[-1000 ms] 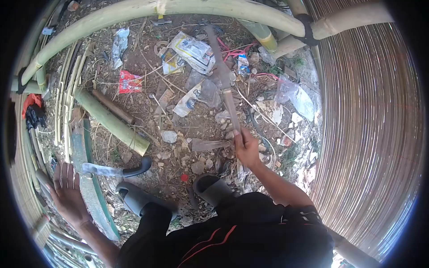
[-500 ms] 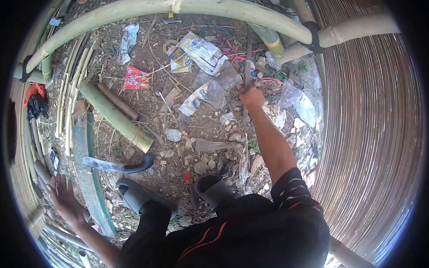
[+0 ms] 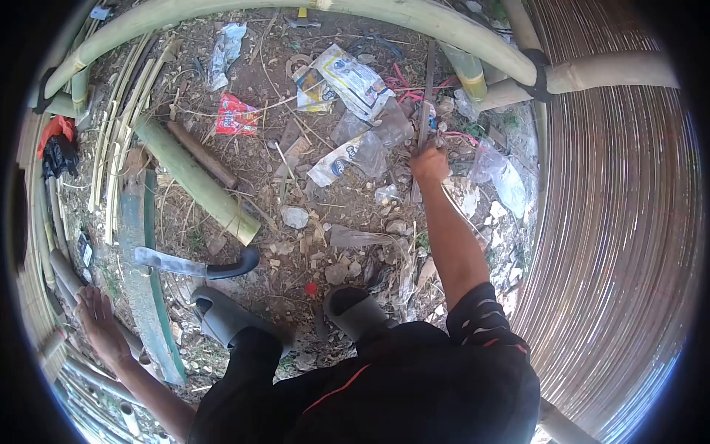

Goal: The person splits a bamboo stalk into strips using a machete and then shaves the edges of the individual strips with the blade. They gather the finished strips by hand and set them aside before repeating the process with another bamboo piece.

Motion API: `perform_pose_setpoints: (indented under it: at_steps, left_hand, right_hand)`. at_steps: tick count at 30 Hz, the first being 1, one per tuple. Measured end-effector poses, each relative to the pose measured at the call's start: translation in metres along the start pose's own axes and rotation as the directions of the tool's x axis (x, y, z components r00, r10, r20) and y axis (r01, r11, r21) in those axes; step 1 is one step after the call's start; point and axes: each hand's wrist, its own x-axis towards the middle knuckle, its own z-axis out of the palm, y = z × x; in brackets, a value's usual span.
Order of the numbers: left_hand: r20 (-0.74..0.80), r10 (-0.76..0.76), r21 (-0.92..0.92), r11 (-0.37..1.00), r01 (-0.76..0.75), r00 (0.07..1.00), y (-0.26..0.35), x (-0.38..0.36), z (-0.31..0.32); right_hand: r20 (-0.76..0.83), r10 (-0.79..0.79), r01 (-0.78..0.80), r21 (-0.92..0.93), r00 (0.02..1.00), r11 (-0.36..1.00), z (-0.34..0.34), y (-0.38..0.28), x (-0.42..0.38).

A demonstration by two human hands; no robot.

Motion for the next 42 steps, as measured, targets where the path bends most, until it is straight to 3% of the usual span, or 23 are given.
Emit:
perform_pose_setpoints:
  at_steps: [2,3,6,8,9,11,12,14,15,18,20,23,25,29,31,32,33,35,36,37,39,41,42]
  left_hand:
    - [0.013,0.018,0.103,0.994,-0.02,1.0,-0.003,-0.001,0.004]
    - [0.021,0.042,0.184,0.982,-0.045,0.999,-0.004,0.005,0.005]
    - [0.019,0.162,0.421,0.894,-0.155,0.987,-0.016,0.041,0.016]
    - [0.111,0.267,0.608,0.743,-0.278,0.957,-0.038,0.083,0.018]
    - [0.16,0.294,0.65,0.687,-0.325,0.942,-0.051,0.1,0.022]
    - [0.308,0.375,0.758,0.459,-0.464,0.874,-0.07,0.126,0.028]
    - [0.352,0.368,0.798,0.362,-0.482,0.861,-0.086,0.144,0.026]
    - [0.226,0.157,0.896,0.352,-0.269,0.961,-0.1,0.161,0.026]
    - [0.214,0.156,0.898,0.356,-0.257,0.964,-0.108,0.169,0.021]
    - [0.061,0.075,0.934,0.347,-0.083,0.995,-0.143,0.198,0.011]
    - [0.052,0.143,0.939,0.331,-0.098,0.988,-0.161,0.21,0.008]
    - [0.064,0.178,0.942,0.313,-0.118,0.982,-0.179,0.226,0.003]
    - [0.079,0.078,0.945,0.311,-0.099,0.994,-0.17,0.224,0.001]
    - [0.122,0.102,0.956,0.255,-0.144,0.987,-0.149,0.215,-0.002]
    - [0.075,0.119,0.848,0.515,-0.126,0.99,-0.132,0.2,0.0]
    - [0.05,0.111,0.719,0.686,-0.113,0.993,-0.118,0.186,0.001]
    - [0.053,0.127,0.725,0.677,-0.126,0.99,-0.11,0.177,-0.003]
    - [-0.105,0.19,0.283,0.947,-0.154,0.976,-0.096,0.158,-0.015]
    - [-0.144,0.239,0.135,0.966,-0.22,0.96,-0.076,0.139,-0.015]
    - [-0.188,0.285,-0.014,0.956,-0.292,0.94,-0.047,0.118,-0.012]
    - [-0.232,0.476,-0.133,0.848,-0.513,0.848,-0.001,0.084,-0.018]
    - [-0.205,0.741,0.028,0.657,-0.753,0.639,0.049,0.056,-0.019]
    - [-0.19,0.835,0.009,0.528,-0.849,0.517,0.072,0.046,-0.015]
  right_hand:
    - [-0.085,-0.009,0.01,0.019,0.996,1.0,0.004,0.0,-0.005]
    - [-0.22,-0.142,0.16,0.066,0.965,0.985,0.01,0.006,-0.009]
    - [-0.32,-0.27,0.333,0.162,0.908,0.929,-0.022,-0.027,-0.038]
    - [-0.444,-0.402,0.541,0.245,0.8,0.805,-0.025,-0.041,-0.058]
    - [-0.444,-0.418,0.558,0.254,0.793,0.79,-0.034,-0.052,-0.071]
    - [-0.409,-0.666,0.78,0.268,0.624,0.566,-0.057,-0.081,-0.099]
    - [-0.41,-0.682,0.794,0.269,0.606,0.545,-0.072,-0.096,-0.111]
    - [-0.27,-0.899,0.885,0.413,0.345,0.216,-0.106,-0.126,-0.135]
    - [-0.221,-0.948,0.891,0.439,0.23,0.114,-0.126,-0.143,-0.148]
    - [-0.129,-0.986,0.837,0.524,-0.107,-0.16,-0.159,-0.179,-0.189]
    - [-0.121,-0.95,0.768,0.563,-0.287,-0.304,-0.174,-0.207,-0.224]
    - [-0.136,-0.949,0.737,0.602,-0.285,-0.308,-0.152,-0.24,-0.282]
    - [-0.072,-0.985,0.789,0.592,-0.154,-0.167,-0.13,-0.259,-0.315]
    - [-0.007,-0.994,0.875,0.474,-0.107,-0.098,-0.094,-0.288,-0.353]
    - [0.151,-0.985,0.932,0.362,-0.086,-0.026,-0.078,-0.294,-0.361]
    - [0.136,-0.987,0.93,0.365,-0.084,-0.029,-0.069,-0.296,-0.36]
    - [0.098,-0.993,0.943,0.332,-0.067,-0.031,-0.061,-0.299,-0.359]
    - [0.049,-0.997,0.949,0.314,-0.052,-0.034,-0.057,-0.302,-0.357]
    - [0.142,-0.989,0.928,0.371,-0.04,0.016,-0.058,-0.306,-0.356]
    - [0.231,-0.972,0.904,0.423,-0.037,0.066,-0.059,-0.308,-0.354]
    - [0.147,-0.988,0.885,0.464,-0.043,0.03,-0.066,-0.307,-0.347]
    - [0.316,-0.949,0.684,0.695,-0.017,0.219,-0.087,-0.302,-0.34]
    - [0.285,-0.959,0.653,0.725,0.009,0.221,-0.086,-0.297,-0.337]
